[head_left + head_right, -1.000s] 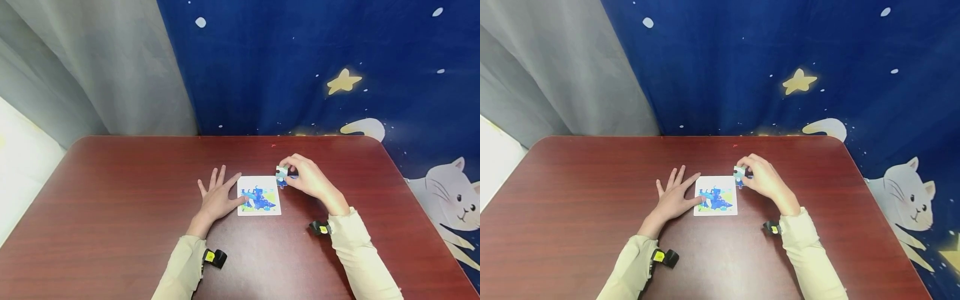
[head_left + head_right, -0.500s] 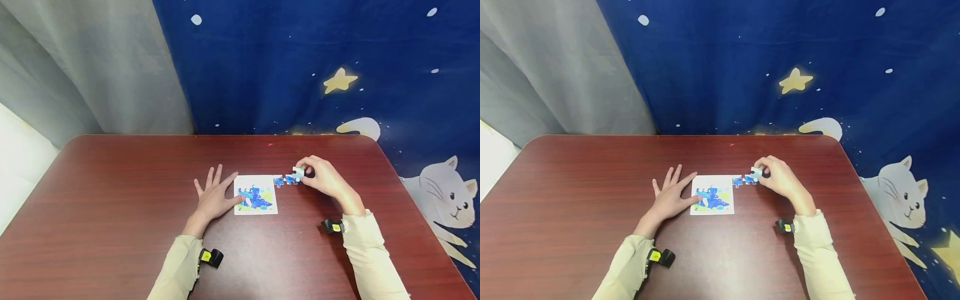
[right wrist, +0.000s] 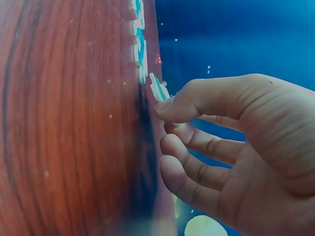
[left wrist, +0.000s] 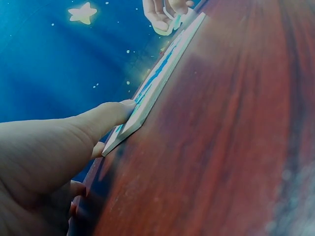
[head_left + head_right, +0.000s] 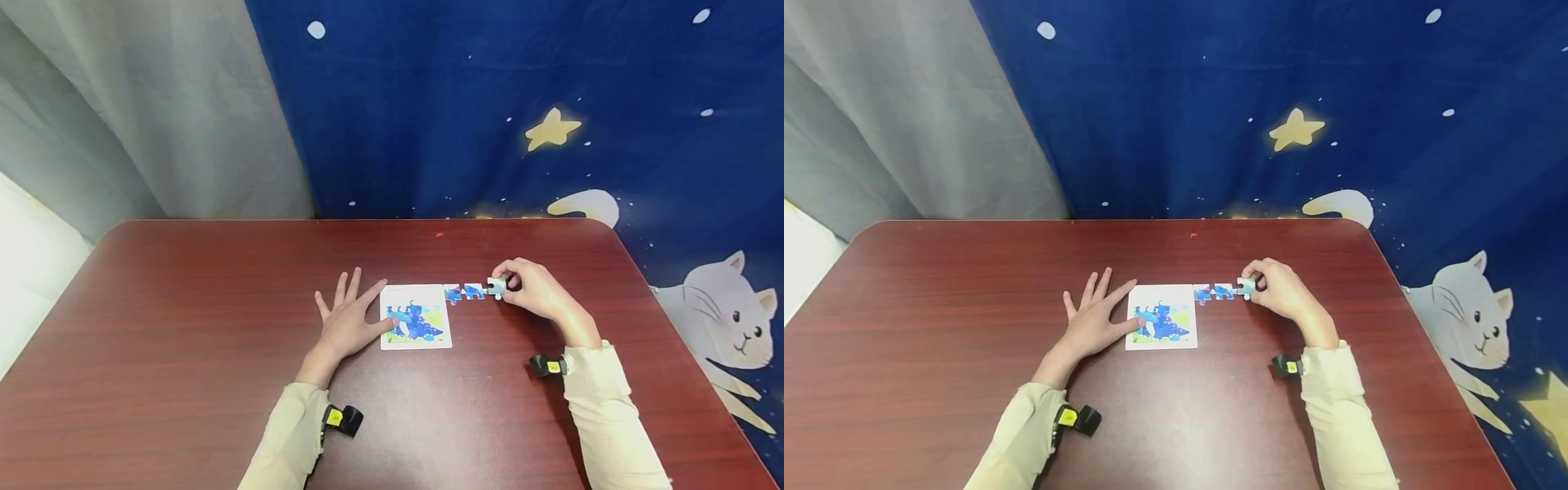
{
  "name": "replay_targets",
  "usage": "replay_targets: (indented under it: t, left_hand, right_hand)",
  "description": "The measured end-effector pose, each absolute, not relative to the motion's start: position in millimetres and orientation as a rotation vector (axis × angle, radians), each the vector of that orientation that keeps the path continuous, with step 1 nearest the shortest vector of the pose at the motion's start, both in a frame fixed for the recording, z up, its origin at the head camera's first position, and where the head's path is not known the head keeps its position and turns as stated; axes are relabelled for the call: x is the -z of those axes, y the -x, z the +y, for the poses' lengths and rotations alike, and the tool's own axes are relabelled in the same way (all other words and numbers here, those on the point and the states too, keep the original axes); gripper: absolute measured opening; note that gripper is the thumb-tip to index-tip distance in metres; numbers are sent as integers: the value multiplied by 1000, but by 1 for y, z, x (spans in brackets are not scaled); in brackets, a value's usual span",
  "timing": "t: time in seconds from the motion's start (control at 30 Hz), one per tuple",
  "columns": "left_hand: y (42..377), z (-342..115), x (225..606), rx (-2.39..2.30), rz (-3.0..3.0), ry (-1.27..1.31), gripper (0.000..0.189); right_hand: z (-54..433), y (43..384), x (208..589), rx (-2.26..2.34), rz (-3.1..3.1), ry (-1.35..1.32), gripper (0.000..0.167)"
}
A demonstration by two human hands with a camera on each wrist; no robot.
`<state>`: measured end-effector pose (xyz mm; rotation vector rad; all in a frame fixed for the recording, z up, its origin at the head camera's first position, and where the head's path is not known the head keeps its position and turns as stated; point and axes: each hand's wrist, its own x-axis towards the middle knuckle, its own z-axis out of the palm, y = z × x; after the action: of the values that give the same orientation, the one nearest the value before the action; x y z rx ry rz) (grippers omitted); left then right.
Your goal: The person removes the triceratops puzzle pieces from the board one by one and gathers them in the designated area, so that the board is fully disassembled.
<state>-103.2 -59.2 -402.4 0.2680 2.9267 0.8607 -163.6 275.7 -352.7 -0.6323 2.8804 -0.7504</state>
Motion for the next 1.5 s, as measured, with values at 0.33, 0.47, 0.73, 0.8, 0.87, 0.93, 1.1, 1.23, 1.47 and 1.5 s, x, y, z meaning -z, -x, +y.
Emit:
replay_targets:
  t: [0.33,0.47,0.73,0.8,0.87,0.93,1.1,1.23,1.47,1.5]
  left_hand:
    - [105,-60,402,-861,2923,-266,75]
    - [104,-59,402,-859,2927,-261,75]
    - [103,-58,402,-858,2926,-253,75]
    - [103,-58,402,-854,2928,-252,75]
    - [103,-59,402,-851,2928,-253,75]
    - [103,-59,402,-853,2924,-251,75]
    - [103,-59,401,-862,2919,-255,76]
    - [103,-59,402,-866,2921,-253,75]
    - [103,-60,402,-870,2929,-260,75]
    - [103,-60,402,-868,2931,-260,75]
  right_hand:
    - [282,167,360,771,2854,581,29]
    - [282,167,363,797,2839,587,29]
    - [285,167,366,844,2805,564,29]
    - [286,167,366,855,2796,562,30]
    - [286,167,365,864,2789,565,31]
    - [286,167,364,871,2788,559,32]
    - [285,166,359,863,2824,577,30]
    - [276,163,351,850,2873,626,28]
    - [238,151,335,856,2874,801,23]
    - [231,149,334,849,2865,836,22]
